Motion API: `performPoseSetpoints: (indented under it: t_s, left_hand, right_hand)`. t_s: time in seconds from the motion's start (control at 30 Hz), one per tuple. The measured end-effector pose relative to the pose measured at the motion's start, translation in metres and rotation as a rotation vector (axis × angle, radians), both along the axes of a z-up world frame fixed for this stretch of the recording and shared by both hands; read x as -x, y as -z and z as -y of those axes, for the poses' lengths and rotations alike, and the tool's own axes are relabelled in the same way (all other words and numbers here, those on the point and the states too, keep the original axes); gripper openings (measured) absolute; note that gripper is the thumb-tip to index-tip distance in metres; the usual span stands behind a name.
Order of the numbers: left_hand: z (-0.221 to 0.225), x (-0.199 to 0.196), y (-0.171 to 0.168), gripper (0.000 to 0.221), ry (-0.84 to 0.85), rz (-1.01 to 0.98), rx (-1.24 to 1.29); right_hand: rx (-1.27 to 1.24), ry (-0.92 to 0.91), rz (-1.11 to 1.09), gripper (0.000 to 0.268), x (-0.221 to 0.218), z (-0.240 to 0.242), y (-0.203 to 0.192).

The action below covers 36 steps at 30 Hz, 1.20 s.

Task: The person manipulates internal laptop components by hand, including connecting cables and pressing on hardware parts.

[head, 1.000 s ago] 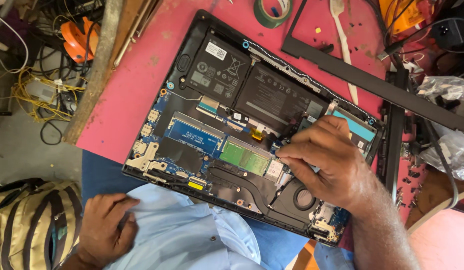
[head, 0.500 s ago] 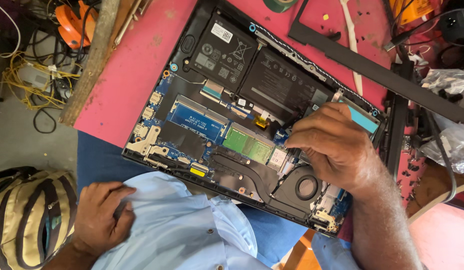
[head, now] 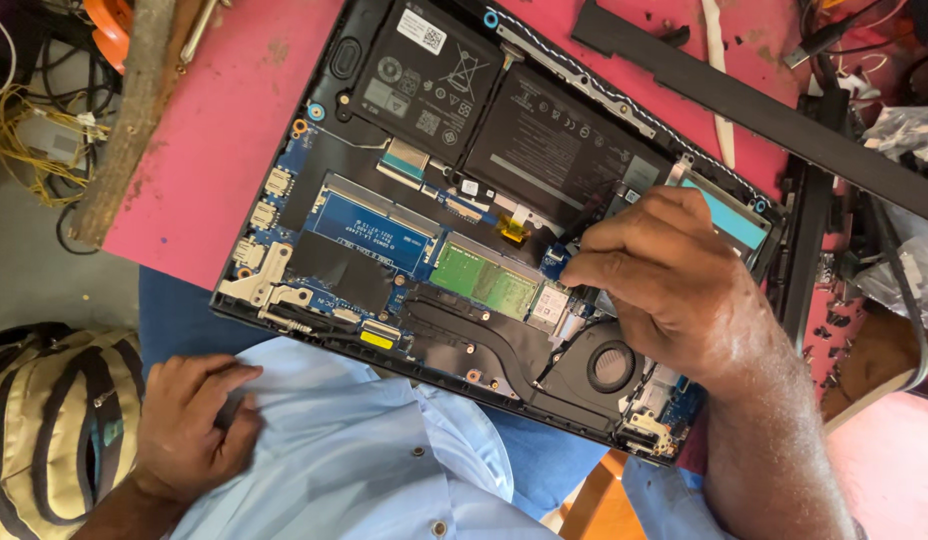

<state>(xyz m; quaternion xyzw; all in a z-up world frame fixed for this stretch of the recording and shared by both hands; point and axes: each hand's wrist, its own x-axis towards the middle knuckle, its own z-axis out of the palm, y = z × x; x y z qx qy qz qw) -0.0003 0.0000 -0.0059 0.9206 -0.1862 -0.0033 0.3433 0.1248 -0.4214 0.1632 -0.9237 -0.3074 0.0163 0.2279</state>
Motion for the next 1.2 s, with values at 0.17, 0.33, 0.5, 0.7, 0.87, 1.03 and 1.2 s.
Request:
performPoseSetpoints:
  t_s: [0.17, 0.33, 0.5, 0.7, 0.87, 1.03, 1.2]
  left_hand:
    - [0.017, -0.009, -0.011, 0.036, 0.079, 0.108, 0.124]
    - [0.070, -0.025, -0.068, 0.033, 0.398, 0.275, 0.266]
    - [0.120, -0.052, -0.135, 0.027, 0.507, 0.357, 0.089]
    - [0.164, -0.088, -0.149, 0.028, 0.440, 0.421, -0.081]
    - [0.185, -0.098, -0.150, 0.021, 0.342, 0.442, -0.183]
    - [0.192, -0.104, -0.150, 0.024, 0.357, 0.405, -0.197]
    - [0.196, -0.106, -0.149, 0.023, 0.334, 0.411, -0.227]
  right_hand:
    - [-0.005, 0.000, 0.009, 0.031, 0.000, 0.000, 0.000]
    - [-0.026, -0.007, 0.001, 0.029, -0.002, -0.001, 0.000]
    - [-0.023, -0.004, 0.005, 0.027, -0.001, -0.003, -0.004]
    - [-0.057, -0.007, -0.014, 0.030, -0.002, -0.004, -0.009]
    - [-0.075, -0.006, -0.032, 0.029, -0.002, -0.002, -0.010]
    - [-0.093, -0.012, -0.045, 0.029, -0.003, -0.001, -0.009]
    - [-0.110, -0.031, -0.059, 0.034, -0.002, 0.004, -0.010]
